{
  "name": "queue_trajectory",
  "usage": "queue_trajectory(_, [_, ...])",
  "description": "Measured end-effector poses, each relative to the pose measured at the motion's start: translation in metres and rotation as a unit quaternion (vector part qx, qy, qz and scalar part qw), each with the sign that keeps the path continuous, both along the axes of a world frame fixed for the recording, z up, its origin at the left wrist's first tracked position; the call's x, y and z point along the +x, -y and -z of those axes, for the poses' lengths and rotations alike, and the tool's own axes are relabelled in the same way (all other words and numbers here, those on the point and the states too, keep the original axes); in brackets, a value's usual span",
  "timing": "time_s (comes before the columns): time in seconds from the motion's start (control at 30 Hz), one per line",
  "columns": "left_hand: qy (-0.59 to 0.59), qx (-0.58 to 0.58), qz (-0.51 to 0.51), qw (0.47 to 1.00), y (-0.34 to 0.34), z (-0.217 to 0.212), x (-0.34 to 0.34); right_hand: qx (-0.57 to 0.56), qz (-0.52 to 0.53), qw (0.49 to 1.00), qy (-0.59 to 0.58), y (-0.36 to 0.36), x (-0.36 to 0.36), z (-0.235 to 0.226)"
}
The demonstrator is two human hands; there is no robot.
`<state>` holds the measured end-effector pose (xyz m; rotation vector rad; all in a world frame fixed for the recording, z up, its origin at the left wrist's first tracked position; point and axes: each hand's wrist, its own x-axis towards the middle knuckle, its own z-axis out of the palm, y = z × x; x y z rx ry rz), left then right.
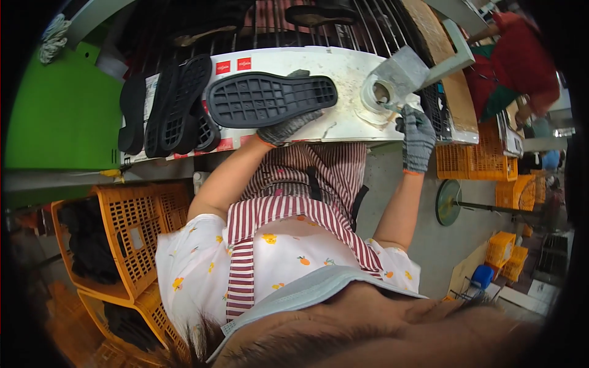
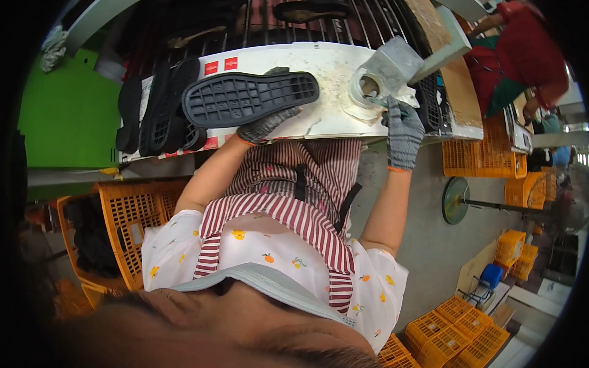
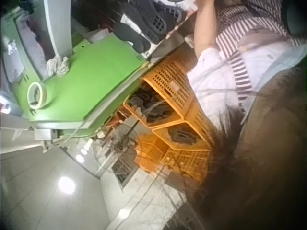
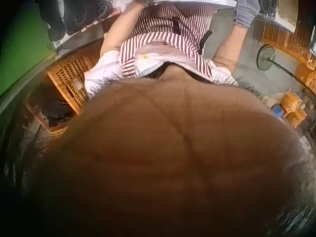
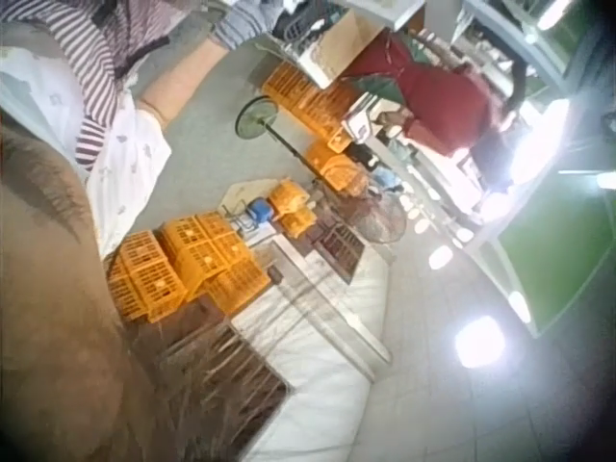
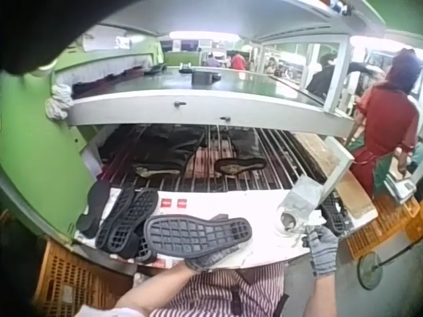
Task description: Using a brush to clean or apply a substance to the bottom of shoe soles.
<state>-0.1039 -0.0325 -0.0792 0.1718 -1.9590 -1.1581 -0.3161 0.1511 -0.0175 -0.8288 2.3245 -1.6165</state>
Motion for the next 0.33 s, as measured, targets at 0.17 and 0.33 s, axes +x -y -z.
queue_trajectory(0.17, [-0.151, 0.328, 0.126, 0.924, -0.018, -0.001, 0.0, -0.133, -0.034, 0.99, 0.024, 0.001, 0.053, -0.006])
queue_trajectory(0.33, [-0.07, 0.177, 0.07, 0.979, -0.013, 0.001, 0.004, -0.268, -0.172, 0.947, 0.046, 0.015, 0.105, -0.008])
